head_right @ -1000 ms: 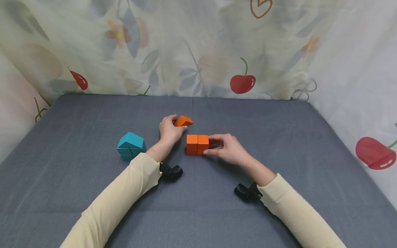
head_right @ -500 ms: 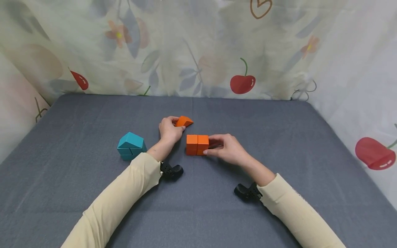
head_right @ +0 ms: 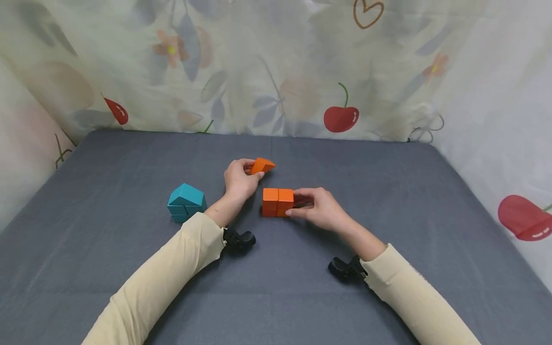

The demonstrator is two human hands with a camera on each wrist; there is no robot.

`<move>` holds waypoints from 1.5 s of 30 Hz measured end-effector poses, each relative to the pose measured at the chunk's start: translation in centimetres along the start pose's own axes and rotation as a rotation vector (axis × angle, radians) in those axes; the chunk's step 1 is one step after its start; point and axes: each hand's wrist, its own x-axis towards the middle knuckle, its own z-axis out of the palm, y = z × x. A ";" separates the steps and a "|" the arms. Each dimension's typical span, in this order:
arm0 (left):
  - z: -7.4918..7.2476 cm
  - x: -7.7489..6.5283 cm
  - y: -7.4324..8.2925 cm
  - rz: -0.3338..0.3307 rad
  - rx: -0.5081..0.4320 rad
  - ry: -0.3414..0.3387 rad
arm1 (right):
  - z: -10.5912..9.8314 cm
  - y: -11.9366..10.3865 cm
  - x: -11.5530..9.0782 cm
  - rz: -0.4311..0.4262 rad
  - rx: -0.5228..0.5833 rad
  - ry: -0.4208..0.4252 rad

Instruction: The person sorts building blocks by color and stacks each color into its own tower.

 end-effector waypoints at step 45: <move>-4.1 -4.5 0.8 0.450 0.164 -0.399 | -0.2 0.1 0.0 -0.035 0.004 -0.010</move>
